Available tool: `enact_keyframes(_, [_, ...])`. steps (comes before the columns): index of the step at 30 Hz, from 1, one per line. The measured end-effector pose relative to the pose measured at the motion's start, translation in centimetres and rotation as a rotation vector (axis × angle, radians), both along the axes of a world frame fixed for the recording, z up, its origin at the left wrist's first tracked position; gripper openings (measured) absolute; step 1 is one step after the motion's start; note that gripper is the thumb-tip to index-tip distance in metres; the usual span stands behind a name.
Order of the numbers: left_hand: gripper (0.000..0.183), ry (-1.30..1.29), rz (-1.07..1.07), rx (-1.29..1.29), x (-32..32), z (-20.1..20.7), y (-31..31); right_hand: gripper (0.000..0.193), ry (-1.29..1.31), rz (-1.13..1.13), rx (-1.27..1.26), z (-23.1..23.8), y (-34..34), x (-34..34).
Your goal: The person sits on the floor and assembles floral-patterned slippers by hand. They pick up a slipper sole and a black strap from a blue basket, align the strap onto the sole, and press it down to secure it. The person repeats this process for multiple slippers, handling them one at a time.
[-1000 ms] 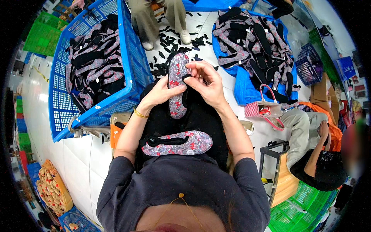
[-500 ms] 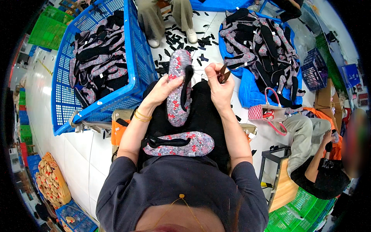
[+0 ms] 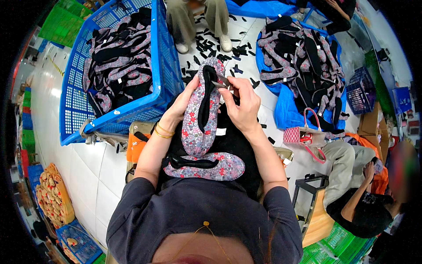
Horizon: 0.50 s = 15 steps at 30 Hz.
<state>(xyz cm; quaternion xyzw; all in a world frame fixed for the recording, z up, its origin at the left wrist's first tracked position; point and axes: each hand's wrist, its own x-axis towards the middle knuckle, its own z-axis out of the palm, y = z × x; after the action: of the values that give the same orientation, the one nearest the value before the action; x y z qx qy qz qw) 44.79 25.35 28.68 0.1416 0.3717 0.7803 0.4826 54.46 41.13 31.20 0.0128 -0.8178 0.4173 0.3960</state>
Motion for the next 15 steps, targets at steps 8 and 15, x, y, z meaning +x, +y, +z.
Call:
enact_keyframes(8, [0.055,0.059,0.102,-0.063,0.5,0.3,0.5,0.019,0.031,-0.189,0.251,0.1,-1.6,-0.5])
enact_keyframes(15, [0.06,0.136,0.155,-0.063,0.6,-0.3,0.8,0.017,0.007,-0.258,0.237,0.1,-2.2,-1.2])
